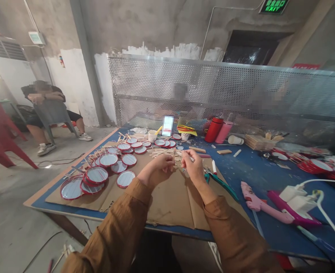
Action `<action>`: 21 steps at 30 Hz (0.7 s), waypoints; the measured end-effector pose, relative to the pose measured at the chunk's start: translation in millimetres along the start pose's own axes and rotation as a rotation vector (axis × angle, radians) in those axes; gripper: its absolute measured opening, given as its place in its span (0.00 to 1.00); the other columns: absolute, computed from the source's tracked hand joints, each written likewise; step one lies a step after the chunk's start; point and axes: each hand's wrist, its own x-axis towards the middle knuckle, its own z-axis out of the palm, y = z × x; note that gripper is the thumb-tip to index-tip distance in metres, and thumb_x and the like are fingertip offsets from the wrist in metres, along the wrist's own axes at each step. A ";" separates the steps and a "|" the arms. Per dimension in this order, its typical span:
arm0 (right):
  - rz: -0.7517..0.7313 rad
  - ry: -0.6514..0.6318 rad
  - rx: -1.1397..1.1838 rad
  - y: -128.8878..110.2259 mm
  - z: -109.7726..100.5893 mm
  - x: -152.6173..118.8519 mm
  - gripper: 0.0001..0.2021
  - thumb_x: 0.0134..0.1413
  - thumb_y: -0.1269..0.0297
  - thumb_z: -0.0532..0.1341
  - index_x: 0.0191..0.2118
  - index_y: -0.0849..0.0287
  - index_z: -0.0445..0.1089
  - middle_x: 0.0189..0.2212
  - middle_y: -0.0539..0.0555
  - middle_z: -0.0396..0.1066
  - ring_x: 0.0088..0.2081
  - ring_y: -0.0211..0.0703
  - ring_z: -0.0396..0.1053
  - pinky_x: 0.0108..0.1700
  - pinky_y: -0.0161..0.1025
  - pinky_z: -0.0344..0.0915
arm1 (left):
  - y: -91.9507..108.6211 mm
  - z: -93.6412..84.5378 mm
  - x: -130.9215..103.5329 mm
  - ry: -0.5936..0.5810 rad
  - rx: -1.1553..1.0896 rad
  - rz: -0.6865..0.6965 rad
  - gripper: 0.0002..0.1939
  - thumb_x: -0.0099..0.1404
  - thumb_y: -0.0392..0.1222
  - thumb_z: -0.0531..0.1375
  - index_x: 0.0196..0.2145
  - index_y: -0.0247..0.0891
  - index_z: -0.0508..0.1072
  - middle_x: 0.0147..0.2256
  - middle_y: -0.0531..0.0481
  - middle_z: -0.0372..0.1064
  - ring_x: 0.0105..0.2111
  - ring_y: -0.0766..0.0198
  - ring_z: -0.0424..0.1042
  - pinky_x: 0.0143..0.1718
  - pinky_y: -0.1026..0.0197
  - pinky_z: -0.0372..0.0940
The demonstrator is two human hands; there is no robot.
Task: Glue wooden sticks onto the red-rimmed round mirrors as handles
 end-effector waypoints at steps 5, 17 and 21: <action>-0.030 0.044 0.026 -1.6 -1.1 0.7 0.16 0.55 0.48 0.58 0.31 0.57 0.66 0.16 0.44 0.62 0.15 0.34 0.61 0.19 0.31 0.59 | 2.2 0.0 -0.8 0.040 -0.052 -0.020 0.09 0.60 0.41 0.58 0.25 0.36 0.64 0.16 0.58 0.60 0.15 0.72 0.61 0.19 0.69 0.57; -0.173 -0.052 -0.213 3.9 13.9 -8.7 0.13 0.58 0.53 0.55 0.39 0.55 0.69 0.19 0.46 0.66 0.18 0.37 0.65 0.25 0.34 0.62 | -16.5 -1.3 11.2 0.064 -0.055 0.083 0.07 0.58 0.41 0.58 0.30 0.34 0.68 0.21 0.56 0.64 0.18 0.73 0.62 0.22 0.69 0.59; -0.322 -0.017 -0.325 1.5 21.8 -14.9 0.17 0.65 0.54 0.49 0.47 0.54 0.70 0.26 0.52 0.73 0.27 0.43 0.71 0.34 0.38 0.66 | -10.6 -1.8 9.9 0.102 -0.029 0.059 0.04 0.57 0.38 0.57 0.29 0.35 0.69 0.19 0.57 0.62 0.17 0.71 0.60 0.21 0.66 0.59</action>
